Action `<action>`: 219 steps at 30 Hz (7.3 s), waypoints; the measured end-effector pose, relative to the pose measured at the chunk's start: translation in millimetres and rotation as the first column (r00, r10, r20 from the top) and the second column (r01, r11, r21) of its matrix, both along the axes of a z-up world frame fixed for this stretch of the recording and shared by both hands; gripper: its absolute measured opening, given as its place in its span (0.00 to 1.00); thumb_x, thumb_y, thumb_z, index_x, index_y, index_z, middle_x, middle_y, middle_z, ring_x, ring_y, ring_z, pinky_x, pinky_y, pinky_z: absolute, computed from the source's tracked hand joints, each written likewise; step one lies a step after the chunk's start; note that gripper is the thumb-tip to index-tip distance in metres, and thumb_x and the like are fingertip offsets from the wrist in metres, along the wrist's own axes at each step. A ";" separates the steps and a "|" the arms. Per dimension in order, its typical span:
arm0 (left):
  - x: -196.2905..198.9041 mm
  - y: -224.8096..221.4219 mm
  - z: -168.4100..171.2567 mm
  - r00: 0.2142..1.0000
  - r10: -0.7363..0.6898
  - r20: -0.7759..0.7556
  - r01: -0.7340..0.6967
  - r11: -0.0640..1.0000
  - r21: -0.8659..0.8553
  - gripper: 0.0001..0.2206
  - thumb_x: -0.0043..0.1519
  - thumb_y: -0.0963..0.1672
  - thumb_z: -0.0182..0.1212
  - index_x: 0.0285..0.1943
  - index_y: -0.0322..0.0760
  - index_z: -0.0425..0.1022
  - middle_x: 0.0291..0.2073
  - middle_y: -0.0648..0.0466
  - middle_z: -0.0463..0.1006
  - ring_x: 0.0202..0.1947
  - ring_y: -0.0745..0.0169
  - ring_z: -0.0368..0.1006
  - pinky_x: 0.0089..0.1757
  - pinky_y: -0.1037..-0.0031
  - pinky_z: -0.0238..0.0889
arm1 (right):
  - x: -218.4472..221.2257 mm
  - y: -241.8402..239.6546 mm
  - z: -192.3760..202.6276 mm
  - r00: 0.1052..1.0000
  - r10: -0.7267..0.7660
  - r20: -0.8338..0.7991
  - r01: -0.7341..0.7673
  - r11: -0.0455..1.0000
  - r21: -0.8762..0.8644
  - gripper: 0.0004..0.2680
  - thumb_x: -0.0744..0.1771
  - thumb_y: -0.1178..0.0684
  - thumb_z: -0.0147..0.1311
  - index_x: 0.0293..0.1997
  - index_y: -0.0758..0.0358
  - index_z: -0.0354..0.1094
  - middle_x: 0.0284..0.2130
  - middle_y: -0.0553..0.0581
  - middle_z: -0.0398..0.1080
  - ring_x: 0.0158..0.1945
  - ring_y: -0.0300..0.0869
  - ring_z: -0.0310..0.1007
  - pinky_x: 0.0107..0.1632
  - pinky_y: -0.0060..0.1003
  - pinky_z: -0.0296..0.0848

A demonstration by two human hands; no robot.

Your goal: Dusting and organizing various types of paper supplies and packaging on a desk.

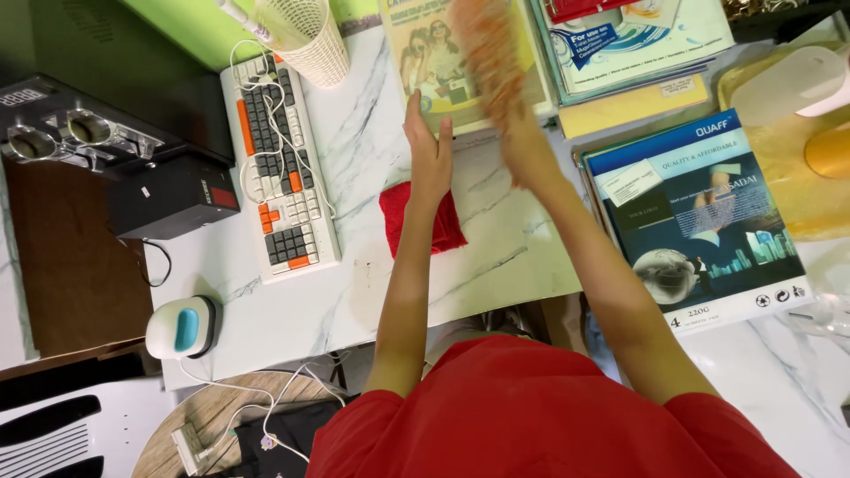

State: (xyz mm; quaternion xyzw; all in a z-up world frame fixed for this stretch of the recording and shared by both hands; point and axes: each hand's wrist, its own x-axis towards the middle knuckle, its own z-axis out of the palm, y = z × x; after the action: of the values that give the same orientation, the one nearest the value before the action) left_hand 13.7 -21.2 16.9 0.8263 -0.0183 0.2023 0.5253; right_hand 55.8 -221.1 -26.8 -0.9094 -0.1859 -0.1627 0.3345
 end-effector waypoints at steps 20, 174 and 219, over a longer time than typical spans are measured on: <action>32.8 -47.2 -6.7 0.992 0.038 -0.120 0.065 0.663 0.745 0.45 0.56 0.61 0.67 0.78 0.46 0.49 0.76 0.40 0.44 0.76 0.36 0.39 0.65 0.29 0.30 | -89.2 -90.1 64.7 0.993 -0.051 -0.109 0.050 0.999 -0.011 0.24 0.66 0.65 0.53 0.72 0.74 0.54 0.51 0.74 0.63 0.52 0.66 0.68 0.53 0.51 0.70; -116.0 -244.8 -75.0 0.622 -0.756 -0.207 0.381 0.522 -0.763 0.32 0.64 0.38 0.60 0.76 0.32 0.48 0.52 0.47 0.75 0.46 0.61 0.78 0.43 0.71 0.78 | -307.6 -278.6 41.0 0.454 -0.651 -0.608 0.891 0.316 0.326 0.23 0.72 0.52 0.53 0.72 0.73 0.48 0.41 0.65 0.72 0.32 0.47 0.72 0.35 0.44 0.69; -40.5 14.4 -11.2 0.999 0.024 -0.040 -0.024 1.000 0.006 0.30 0.68 0.40 0.60 0.77 0.30 0.49 0.74 0.32 0.53 0.70 0.39 0.61 0.66 0.58 0.56 | -1.7 -45.4 -26.5 0.957 -0.099 0.274 0.099 0.995 0.015 0.19 0.70 0.60 0.50 0.71 0.65 0.49 0.43 0.64 0.65 0.44 0.52 0.69 0.44 0.42 0.76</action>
State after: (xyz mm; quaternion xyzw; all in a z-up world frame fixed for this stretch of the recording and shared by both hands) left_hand -26.8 -6.8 5.7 0.8319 0.0017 0.1919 0.5207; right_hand 54.2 -266.5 -53.2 -0.8860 -0.1845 -0.3039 0.2977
